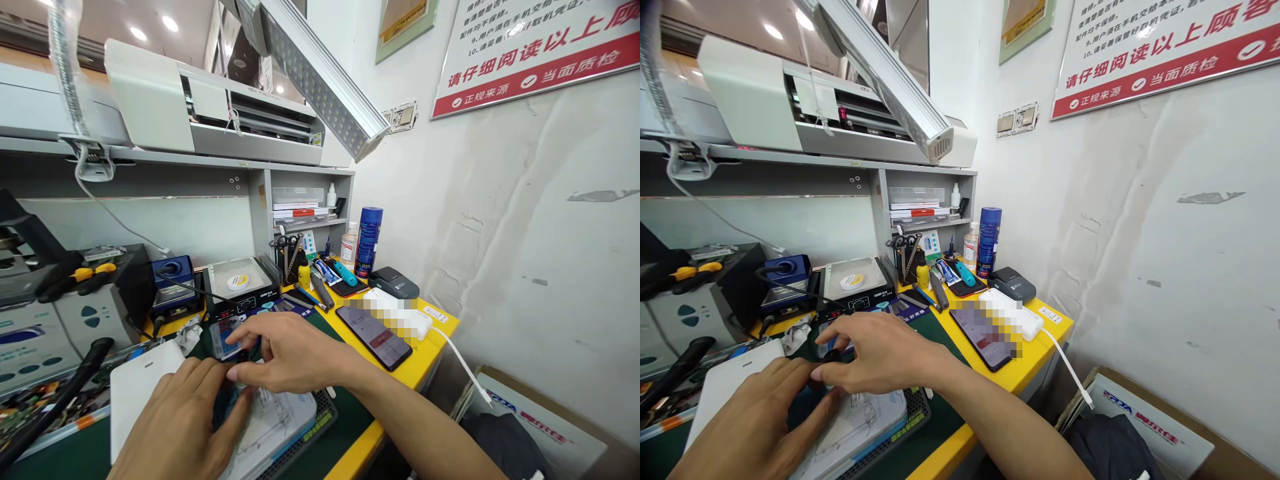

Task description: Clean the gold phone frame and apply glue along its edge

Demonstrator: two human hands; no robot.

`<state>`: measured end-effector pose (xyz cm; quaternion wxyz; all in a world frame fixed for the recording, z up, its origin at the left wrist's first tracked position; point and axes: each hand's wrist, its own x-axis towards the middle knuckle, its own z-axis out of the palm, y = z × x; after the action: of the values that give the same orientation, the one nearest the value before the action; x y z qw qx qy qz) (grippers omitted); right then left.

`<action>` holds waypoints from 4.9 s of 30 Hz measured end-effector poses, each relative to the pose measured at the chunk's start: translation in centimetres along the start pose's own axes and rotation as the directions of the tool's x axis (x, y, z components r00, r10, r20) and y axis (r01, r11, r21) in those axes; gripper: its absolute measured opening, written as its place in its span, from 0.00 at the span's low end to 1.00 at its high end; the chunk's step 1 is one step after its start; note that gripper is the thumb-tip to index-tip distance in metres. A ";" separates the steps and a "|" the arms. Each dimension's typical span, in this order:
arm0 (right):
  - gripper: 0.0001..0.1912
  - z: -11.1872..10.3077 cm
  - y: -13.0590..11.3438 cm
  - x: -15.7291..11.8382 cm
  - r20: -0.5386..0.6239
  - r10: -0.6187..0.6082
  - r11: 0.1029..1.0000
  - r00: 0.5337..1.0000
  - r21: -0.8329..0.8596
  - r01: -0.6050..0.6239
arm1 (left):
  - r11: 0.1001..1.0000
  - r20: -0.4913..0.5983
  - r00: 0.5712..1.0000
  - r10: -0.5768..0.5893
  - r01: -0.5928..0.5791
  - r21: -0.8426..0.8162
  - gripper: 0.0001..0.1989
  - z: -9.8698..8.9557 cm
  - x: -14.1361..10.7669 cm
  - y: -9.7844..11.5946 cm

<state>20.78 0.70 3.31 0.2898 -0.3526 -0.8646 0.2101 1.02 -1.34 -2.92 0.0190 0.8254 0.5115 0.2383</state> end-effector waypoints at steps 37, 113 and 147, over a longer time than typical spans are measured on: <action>0.15 0.1 0.2 -0.2 -0.030 0.027 0.997 0.999 0.077 -0.024 | 0.999 -0.080 0.996 0.041 -0.041 0.008 0.15 0.0 -0.4 0.6; 0.09 -0.2 -0.2 0.1 0.020 -0.015 0.997 1.000 -0.082 0.017 | 0.998 -0.074 0.997 0.034 -0.030 0.050 0.18 0.3 -0.1 0.0; 0.16 0.2 0.2 0.0 -0.016 0.018 1.000 1.000 -0.009 -0.018 | 0.994 -0.149 0.983 0.107 -0.101 0.043 0.16 0.4 -0.1 -0.3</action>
<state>20.72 0.75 3.04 0.2930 -0.3632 -0.8601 0.2060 0.90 -1.21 -3.41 -0.0470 0.8307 0.4719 0.2916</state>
